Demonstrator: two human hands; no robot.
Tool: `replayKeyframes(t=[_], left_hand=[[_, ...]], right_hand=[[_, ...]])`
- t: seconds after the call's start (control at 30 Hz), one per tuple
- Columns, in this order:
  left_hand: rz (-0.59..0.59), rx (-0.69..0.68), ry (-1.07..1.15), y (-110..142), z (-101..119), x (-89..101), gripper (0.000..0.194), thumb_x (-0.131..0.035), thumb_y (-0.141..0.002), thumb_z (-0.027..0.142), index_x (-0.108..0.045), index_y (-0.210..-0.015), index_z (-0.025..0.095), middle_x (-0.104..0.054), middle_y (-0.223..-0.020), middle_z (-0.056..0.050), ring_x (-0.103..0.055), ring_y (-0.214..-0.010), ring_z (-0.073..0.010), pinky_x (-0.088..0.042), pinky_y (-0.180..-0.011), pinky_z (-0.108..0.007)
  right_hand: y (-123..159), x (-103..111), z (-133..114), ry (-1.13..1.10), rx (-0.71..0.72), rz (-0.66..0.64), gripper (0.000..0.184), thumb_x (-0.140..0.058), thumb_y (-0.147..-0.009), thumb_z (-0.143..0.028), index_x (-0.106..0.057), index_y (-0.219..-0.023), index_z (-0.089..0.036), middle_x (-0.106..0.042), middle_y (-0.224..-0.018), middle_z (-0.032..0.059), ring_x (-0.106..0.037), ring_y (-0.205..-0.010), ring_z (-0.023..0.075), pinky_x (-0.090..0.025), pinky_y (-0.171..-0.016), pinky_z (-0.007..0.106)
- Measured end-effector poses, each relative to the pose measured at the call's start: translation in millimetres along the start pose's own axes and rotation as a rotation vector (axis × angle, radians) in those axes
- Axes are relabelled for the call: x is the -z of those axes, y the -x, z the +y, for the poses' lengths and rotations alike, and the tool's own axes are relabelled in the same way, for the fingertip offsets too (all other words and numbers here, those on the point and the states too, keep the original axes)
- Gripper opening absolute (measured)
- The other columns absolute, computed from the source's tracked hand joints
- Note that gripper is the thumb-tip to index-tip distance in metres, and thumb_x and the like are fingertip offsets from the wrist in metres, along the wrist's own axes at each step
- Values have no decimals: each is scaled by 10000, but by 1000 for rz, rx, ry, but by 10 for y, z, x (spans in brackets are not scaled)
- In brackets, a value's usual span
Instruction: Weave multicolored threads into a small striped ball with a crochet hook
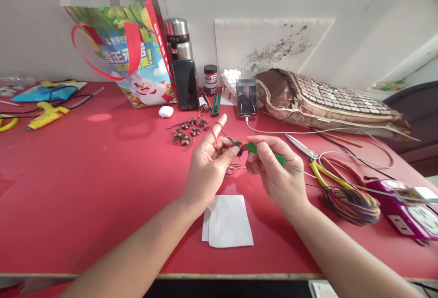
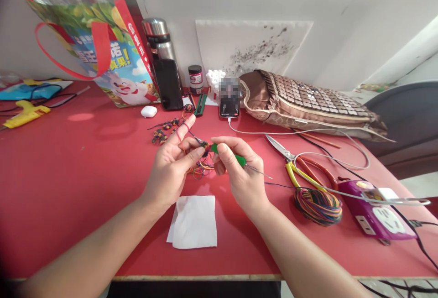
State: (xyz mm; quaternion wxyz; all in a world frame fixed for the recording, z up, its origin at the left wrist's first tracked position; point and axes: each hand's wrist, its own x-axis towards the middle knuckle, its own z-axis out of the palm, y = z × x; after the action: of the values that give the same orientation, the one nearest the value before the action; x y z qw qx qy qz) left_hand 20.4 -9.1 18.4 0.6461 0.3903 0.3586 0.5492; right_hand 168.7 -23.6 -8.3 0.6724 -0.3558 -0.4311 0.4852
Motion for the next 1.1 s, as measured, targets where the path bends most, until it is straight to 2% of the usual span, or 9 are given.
replayKeyframes(t=[0.13,0.37,0.5,0.7,0.93,1.1], left_hand=[[-10,30,-49,-56,-29,65,777,-928,-851,238,-660,-1581,227,-735,-865,39,-654,-785,-99,-538,-746,-221],[-8,39,-2,-100,-61,79,817,-956,-769,169,-687,-1538,229,-705,-779,68,-687,-755,-108,-601,-793,-253],[4,49,-6,-90,-67,77,833,-927,-794,167,-650,-1576,229,-714,-815,44,-701,-803,-130,-596,-795,-271],[2,3,-60,-75,-79,73,878,-930,-786,169,-617,-1605,224,-699,-865,36,-662,-809,-125,-566,-755,-255],[7,9,-52,-55,-60,64,806,-912,-822,173,-640,-1577,246,-685,-883,31,-648,-814,-121,-535,-730,-241],[5,14,-34,-31,-42,44,750,-906,-823,156,-676,-1531,248,-663,-859,39,-637,-805,-117,-533,-762,-247]], right_hand=[[2,49,32,20,-18,-36,282,-903,-928,-510,-885,-1014,-242,-677,-647,-29,-576,-529,107,-512,-532,268],[-10,-40,18,-151,-138,12,261,-958,-868,-487,-899,-952,-246,-693,-671,-15,-518,-532,89,-524,-536,272],[-45,-31,31,-163,-190,-12,322,-971,-843,-511,-903,-981,-229,-670,-646,-16,-486,-521,87,-494,-509,268],[-60,39,60,-79,-143,-7,415,-923,-861,-625,-884,-915,-215,-685,-654,-1,-512,-502,100,-479,-478,275],[-42,45,25,-69,-94,-67,359,-879,-933,-582,-900,-961,-225,-695,-649,-4,-509,-489,90,-478,-488,265],[-44,57,30,-68,-115,-44,364,-896,-914,-588,-890,-947,-225,-701,-653,-4,-524,-491,94,-476,-484,260]])
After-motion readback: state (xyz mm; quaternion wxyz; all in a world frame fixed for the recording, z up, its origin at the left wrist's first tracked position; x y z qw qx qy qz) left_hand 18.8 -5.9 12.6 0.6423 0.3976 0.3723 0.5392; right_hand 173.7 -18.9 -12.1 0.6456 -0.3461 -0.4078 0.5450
